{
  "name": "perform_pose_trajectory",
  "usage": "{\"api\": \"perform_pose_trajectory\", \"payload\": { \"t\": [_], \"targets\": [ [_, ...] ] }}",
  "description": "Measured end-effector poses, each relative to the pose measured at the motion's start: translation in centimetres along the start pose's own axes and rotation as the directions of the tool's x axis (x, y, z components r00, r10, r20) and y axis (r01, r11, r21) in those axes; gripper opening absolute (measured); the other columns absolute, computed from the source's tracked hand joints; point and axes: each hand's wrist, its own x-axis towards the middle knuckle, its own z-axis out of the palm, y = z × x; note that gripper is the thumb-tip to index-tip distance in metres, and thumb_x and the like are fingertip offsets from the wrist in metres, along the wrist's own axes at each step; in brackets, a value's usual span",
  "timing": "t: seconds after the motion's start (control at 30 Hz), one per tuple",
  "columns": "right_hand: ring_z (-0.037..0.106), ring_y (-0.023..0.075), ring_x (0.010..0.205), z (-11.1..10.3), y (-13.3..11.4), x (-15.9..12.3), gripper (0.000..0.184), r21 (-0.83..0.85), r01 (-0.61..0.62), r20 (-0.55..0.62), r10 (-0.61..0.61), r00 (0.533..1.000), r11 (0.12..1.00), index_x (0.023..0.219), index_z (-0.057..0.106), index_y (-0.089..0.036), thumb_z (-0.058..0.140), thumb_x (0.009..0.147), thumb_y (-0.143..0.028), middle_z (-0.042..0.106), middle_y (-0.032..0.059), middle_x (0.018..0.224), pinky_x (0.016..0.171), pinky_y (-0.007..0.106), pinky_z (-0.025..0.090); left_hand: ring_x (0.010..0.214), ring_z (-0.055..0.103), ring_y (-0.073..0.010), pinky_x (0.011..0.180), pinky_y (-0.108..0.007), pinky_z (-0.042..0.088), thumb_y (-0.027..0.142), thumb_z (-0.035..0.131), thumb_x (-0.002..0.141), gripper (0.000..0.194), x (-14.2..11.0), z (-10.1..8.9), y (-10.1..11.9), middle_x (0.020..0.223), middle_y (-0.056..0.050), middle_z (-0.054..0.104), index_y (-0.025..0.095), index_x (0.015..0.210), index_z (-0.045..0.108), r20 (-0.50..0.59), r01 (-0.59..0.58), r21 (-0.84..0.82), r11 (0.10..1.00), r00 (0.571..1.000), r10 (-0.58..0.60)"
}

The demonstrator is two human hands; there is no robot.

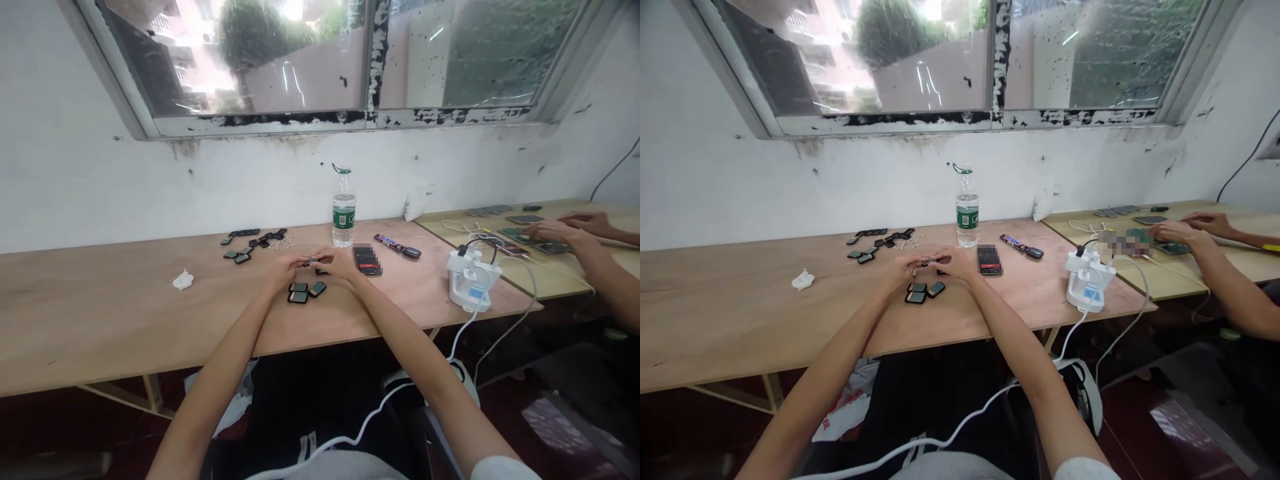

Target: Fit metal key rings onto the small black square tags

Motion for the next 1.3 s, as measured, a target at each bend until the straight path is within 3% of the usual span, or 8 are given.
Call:
{"api": "perform_pose_trajectory", "payload": {
  "t": [0.13, 0.37, 0.57, 0.7, 0.83, 0.93, 1.07, 1.3],
  "targets": [
    [0.079, 0.0258, 0.102, -0.2, -0.5, 0.0, 0.033, 0.006, -0.019, 0.016, 0.019, 1.000, 1.000, 0.105, 0.086, -0.024, 0.081, 0.088, -0.050, 0.082, 0.0104, 0.114, 0.093, 0.040, 0.066, 0.097, 0.077, -0.0262, 0.093, -0.041, 0.062, 0.028, 0.052, 0.098, 0.036, -0.1, -0.2, 0.5, 0.114, -0.011, 0.082, 0.017, 0.114, 0.082, -0.005, 0.085, -0.015, 0.996, 0.996, -0.085],
    [0.080, 0.0262, 0.100, -0.1, -0.7, 0.0, 0.036, 0.076, -0.069, 0.008, 0.068, 0.998, 0.995, 0.104, 0.086, -0.022, 0.082, 0.085, -0.053, 0.082, 0.0107, 0.111, 0.092, 0.039, 0.067, 0.112, 0.075, -0.0288, 0.099, -0.042, 0.061, 0.036, 0.063, 0.095, 0.034, -0.4, -0.5, 1.1, 0.124, -0.009, 0.080, 0.021, 0.117, 0.082, 0.037, 0.093, -0.051, 0.994, 0.995, -0.091],
    [0.080, 0.0263, 0.100, -0.3, -0.7, -0.1, 0.035, 0.084, -0.065, 0.006, 0.065, 0.998, 0.994, 0.101, 0.085, -0.022, 0.083, 0.083, -0.052, 0.082, 0.0101, 0.111, 0.093, 0.040, 0.066, 0.126, 0.069, -0.0324, 0.106, -0.046, 0.056, 0.046, 0.070, 0.092, 0.034, -0.2, -0.2, 0.5, 0.133, -0.014, 0.076, 0.019, 0.107, 0.084, -0.079, 0.041, -0.175, 0.984, 0.995, -0.056],
    [0.079, 0.0260, 0.097, -0.8, 0.8, 0.2, 0.029, 0.042, -0.151, -0.149, 0.155, 0.977, 0.988, 0.101, 0.084, -0.021, 0.082, 0.084, -0.043, 0.083, 0.0099, 0.107, 0.093, 0.040, 0.065, 0.116, 0.071, -0.0299, 0.098, -0.042, 0.059, 0.044, 0.066, 0.095, 0.036, -0.1, -0.5, -0.1, 0.122, -0.013, 0.079, 0.018, 0.112, 0.084, -0.170, 0.081, -0.118, 0.990, 0.980, -0.101],
    [0.077, 0.0266, 0.088, -1.8, 2.7, 0.6, 0.021, -0.176, -0.347, -0.298, 0.286, 0.911, 0.921, 0.101, 0.084, -0.017, 0.077, 0.086, -0.030, 0.083, 0.0109, 0.098, 0.091, 0.043, 0.063, 0.099, 0.075, -0.0294, 0.095, -0.043, 0.059, 0.029, 0.070, 0.092, 0.024, 0.0, -0.6, -0.9, 0.109, -0.012, 0.082, 0.018, 0.106, 0.086, -0.121, 0.167, 0.032, 0.985, 0.979, -0.162],
    [0.076, 0.0271, 0.092, -2.2, 3.5, 0.7, 0.020, -0.317, -0.413, -0.280, 0.332, 0.901, 0.854, 0.102, 0.084, -0.017, 0.073, 0.086, -0.023, 0.083, 0.0101, 0.101, 0.093, 0.041, 0.060, 0.102, 0.076, -0.0305, 0.100, -0.045, 0.058, 0.019, 0.066, 0.092, 0.024, 0.3, -0.7, -1.4, 0.105, -0.011, 0.084, 0.018, 0.105, 0.086, -0.164, 0.199, 0.081, 0.977, 0.969, -0.183],
    [0.075, 0.0248, 0.102, -2.3, 3.8, 0.7, 0.025, -0.415, -0.387, -0.202, 0.331, 0.922, 0.824, 0.106, 0.085, -0.018, 0.065, 0.092, -0.017, 0.083, 0.0083, 0.108, 0.098, 0.034, 0.057, 0.106, 0.077, -0.0294, 0.102, -0.044, 0.058, 0.016, 0.060, 0.094, 0.029, 0.3, -1.5, -2.2, 0.109, -0.010, 0.084, 0.018, 0.107, 0.086, -0.297, 0.271, 0.111, 0.956, 0.927, -0.228],
    [0.068, 0.0287, 0.125, -1.9, 4.2, 0.5, 0.044, -0.570, -0.299, -0.056, 0.327, 0.943, 0.765, 0.124, 0.081, -0.012, 0.057, 0.089, -0.001, 0.072, 0.0180, 0.137, 0.113, 0.035, 0.049, 0.092, 0.079, -0.0308, 0.089, -0.041, 0.060, 0.018, 0.072, 0.086, 0.021, -0.2, -2.2, -3.4, 0.097, -0.013, 0.084, 0.019, 0.098, 0.088, -0.184, 0.376, 0.185, 0.908, 0.921, -0.344]
  ]
}}
